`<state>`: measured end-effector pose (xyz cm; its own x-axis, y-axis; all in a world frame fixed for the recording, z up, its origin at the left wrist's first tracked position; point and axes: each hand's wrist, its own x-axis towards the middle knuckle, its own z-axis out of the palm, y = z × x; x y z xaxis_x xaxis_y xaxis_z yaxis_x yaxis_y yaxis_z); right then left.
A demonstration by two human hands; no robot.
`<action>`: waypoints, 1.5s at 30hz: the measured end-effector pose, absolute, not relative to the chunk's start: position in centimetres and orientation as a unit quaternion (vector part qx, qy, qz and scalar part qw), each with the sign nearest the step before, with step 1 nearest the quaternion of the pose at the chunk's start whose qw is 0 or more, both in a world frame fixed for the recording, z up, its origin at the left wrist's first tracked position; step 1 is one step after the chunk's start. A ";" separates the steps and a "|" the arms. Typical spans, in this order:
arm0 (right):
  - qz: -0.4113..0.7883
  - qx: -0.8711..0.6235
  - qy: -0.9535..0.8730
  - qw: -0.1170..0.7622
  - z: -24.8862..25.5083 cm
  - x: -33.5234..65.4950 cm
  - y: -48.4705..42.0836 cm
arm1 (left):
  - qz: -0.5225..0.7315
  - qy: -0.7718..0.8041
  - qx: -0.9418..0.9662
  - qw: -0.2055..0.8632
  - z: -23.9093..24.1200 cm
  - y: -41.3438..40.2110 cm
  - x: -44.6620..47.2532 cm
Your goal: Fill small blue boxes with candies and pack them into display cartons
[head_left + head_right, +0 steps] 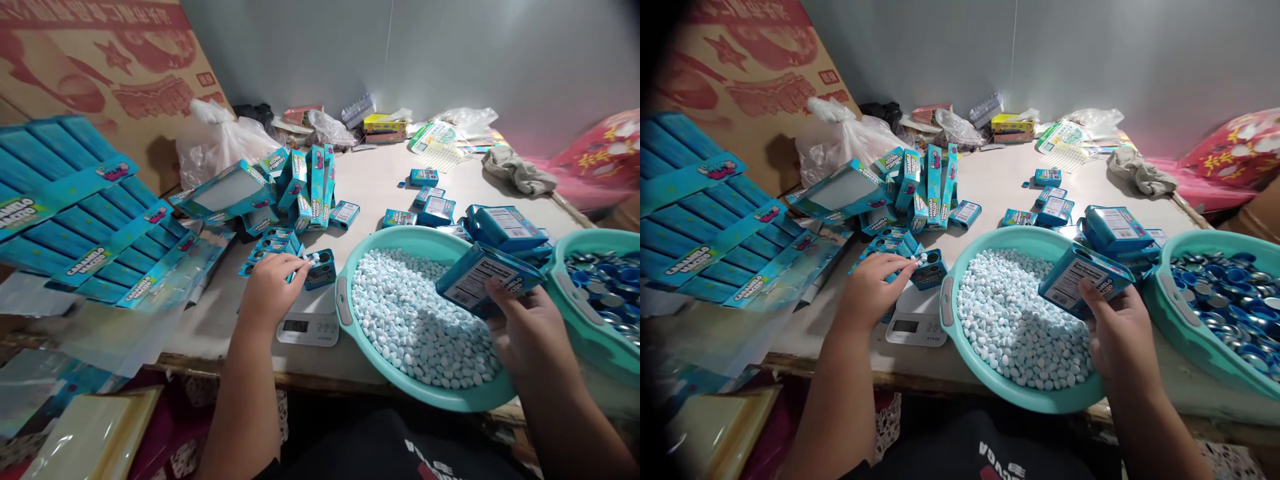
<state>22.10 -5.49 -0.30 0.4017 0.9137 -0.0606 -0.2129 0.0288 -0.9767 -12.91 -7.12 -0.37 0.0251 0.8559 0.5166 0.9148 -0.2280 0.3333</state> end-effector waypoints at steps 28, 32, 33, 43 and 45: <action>0.459 -0.532 -0.303 0.644 0.1 22.0 -5.5 | -0.309 -0.633 -0.709 -0.035 7.7 -4.2 -10.6; 0.462 -0.526 -0.303 0.647 -0.1 22.2 -5.6 | -0.311 -0.649 -0.693 -0.038 8.1 -5.0 -10.6; 0.465 -0.526 -0.306 0.643 -0.2 22.3 -5.6 | -0.300 -0.650 -0.696 -0.055 7.5 -5.0 -10.5; 0.471 -0.519 -0.311 0.642 -0.2 22.3 -5.6 | -0.269 -0.739 -0.586 -0.194 2.5 -4.6 -12.6; 0.469 -0.522 -0.311 0.641 -0.2 22.3 -5.6 | -0.322 -0.747 -0.559 -0.162 3.0 -5.7 -13.8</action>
<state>22.34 -5.56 -0.21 0.3662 0.9261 -0.0908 -0.2773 0.0154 -0.9607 -13.85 -5.69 3.02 -0.3228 0.9391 0.1177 0.7298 0.1678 0.6627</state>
